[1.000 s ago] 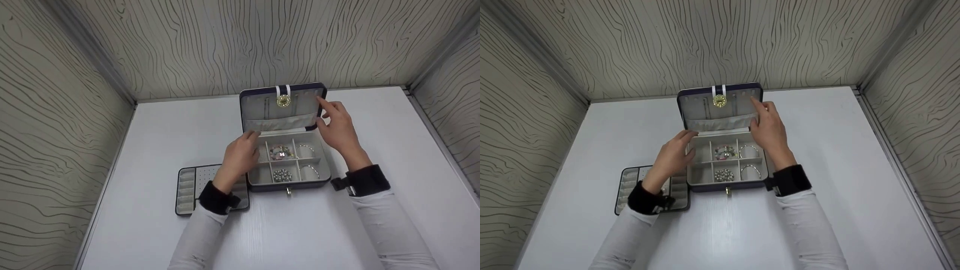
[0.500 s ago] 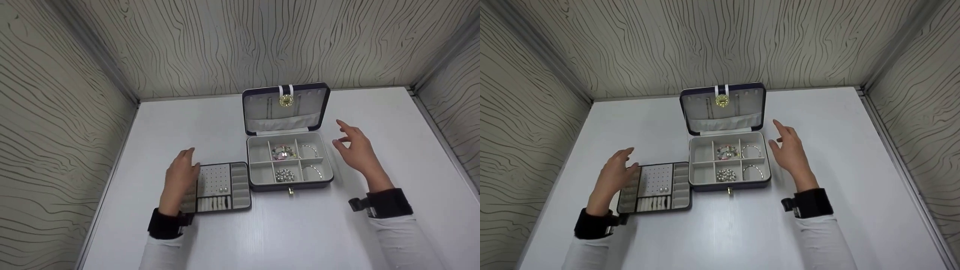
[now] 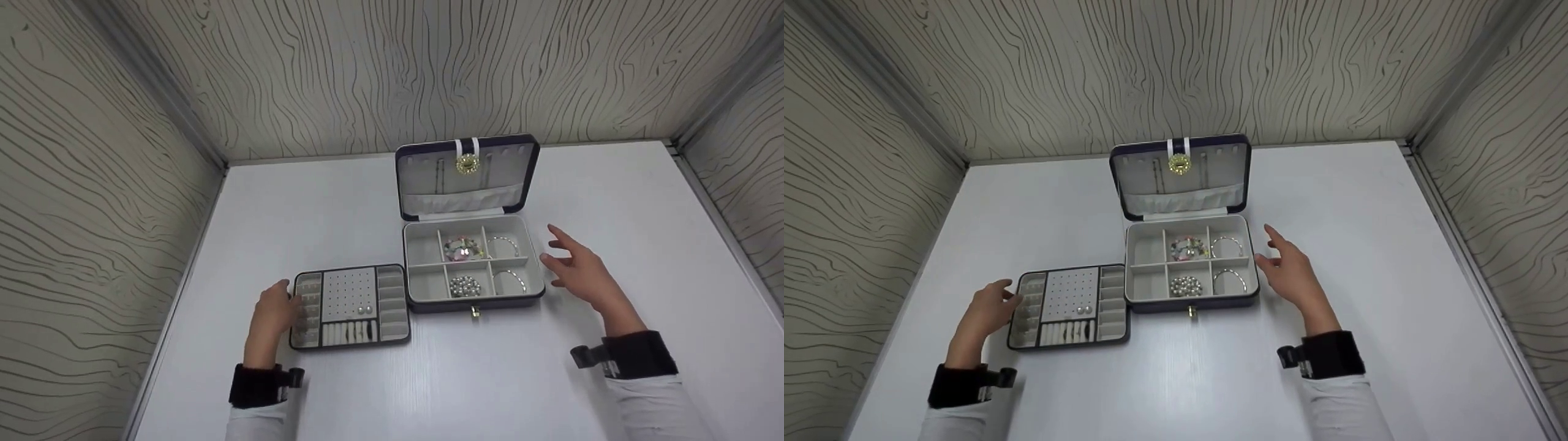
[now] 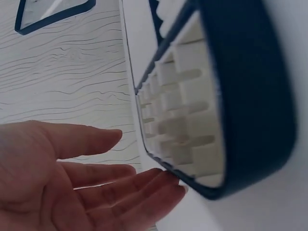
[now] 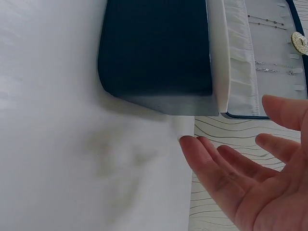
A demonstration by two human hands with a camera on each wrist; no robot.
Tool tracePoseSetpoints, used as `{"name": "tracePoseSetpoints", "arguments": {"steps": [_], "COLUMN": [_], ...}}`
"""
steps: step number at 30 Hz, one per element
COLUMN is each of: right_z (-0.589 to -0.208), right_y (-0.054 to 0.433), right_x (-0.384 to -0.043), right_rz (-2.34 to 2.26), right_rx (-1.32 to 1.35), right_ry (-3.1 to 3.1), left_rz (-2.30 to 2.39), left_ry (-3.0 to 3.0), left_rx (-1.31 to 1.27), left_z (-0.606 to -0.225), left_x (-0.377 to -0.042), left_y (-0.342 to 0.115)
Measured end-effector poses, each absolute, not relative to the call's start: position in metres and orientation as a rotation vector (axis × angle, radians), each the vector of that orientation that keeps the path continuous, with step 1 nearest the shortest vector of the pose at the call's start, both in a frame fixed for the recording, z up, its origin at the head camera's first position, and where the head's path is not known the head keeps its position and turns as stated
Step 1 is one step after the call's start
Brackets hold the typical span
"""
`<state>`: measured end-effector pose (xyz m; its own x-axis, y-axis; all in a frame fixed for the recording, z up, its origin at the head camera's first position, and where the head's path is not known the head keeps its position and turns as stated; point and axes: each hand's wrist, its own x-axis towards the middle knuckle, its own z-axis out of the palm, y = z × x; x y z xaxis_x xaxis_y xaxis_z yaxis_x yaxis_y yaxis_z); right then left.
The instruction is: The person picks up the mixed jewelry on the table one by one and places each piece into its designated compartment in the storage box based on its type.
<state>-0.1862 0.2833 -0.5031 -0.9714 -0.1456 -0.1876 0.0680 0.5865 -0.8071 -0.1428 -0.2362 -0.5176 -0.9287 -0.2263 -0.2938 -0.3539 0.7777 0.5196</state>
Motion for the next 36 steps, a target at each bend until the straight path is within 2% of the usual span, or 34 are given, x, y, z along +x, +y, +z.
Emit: {"name": "tracePoseSetpoints", "arguments": {"steps": [7, 36], "right_z": [-0.507, -0.516], "right_y": [0.279, 0.270], "right_x": [-0.183, -0.177], "right_rz": [-1.385, -1.309], "right_rx": [-0.066, 0.005], "right_ry": [2.479, 2.544], "left_rz": [0.861, 0.913], "left_ry": [2.699, 2.577], "left_rx": [-0.449, -0.448], "left_z": [-0.530, -0.535], "left_x": [-0.141, -0.141], "left_y": [-0.239, -0.247]}}
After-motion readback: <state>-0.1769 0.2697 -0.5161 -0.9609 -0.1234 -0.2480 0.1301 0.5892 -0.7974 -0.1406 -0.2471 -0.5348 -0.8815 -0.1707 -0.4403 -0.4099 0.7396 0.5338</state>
